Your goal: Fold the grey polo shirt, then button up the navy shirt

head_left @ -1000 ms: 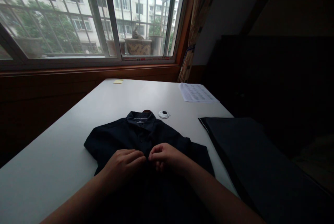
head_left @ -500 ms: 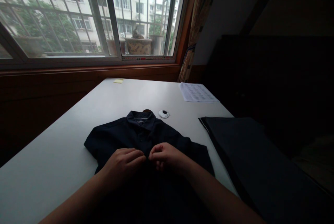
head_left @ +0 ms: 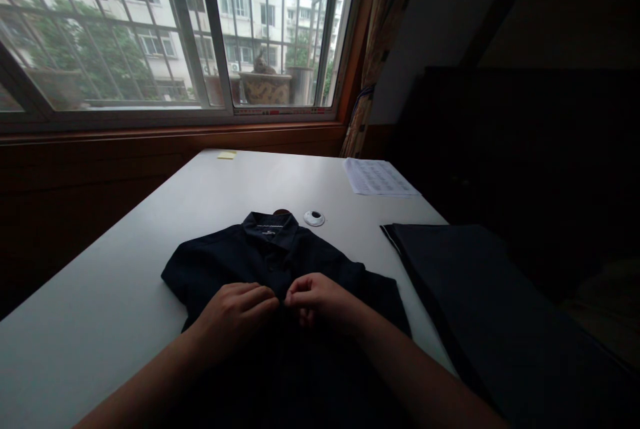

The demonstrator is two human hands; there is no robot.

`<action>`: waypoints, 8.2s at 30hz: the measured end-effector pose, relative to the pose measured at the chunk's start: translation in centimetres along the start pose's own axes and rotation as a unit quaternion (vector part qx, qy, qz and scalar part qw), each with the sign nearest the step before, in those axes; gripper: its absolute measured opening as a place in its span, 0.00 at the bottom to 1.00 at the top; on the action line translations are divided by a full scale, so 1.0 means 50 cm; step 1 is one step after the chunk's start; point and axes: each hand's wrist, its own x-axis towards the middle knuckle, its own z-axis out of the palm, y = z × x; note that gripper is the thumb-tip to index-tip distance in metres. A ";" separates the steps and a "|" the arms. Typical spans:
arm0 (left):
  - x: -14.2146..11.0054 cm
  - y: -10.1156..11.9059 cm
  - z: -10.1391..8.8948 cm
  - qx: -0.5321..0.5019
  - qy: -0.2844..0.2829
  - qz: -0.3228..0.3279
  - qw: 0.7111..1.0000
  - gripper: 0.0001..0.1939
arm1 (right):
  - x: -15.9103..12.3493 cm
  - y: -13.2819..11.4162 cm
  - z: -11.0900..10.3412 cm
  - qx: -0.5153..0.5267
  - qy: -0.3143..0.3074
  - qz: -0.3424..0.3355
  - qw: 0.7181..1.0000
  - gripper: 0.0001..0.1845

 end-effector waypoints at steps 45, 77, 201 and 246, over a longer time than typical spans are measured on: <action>-0.003 -0.001 -0.006 0.014 -0.012 0.000 1.000 0.09 | 0.001 0.009 -0.004 0.012 -0.003 -0.015 1.000 0.11; 0.006 0.006 -0.001 0.008 -0.006 -0.003 1.000 0.08 | 0.005 0.018 -0.010 0.015 -0.016 -0.018 1.000 0.10; -0.015 -0.023 0.024 -0.089 -0.032 -0.166 0.982 0.16 | -0.004 0.022 0.012 -0.245 0.077 -0.123 0.959 0.08; -0.021 -0.031 0.026 -0.048 -0.039 -0.267 0.962 0.22 | -0.020 0.016 0.013 -0.381 0.067 -0.276 0.880 0.10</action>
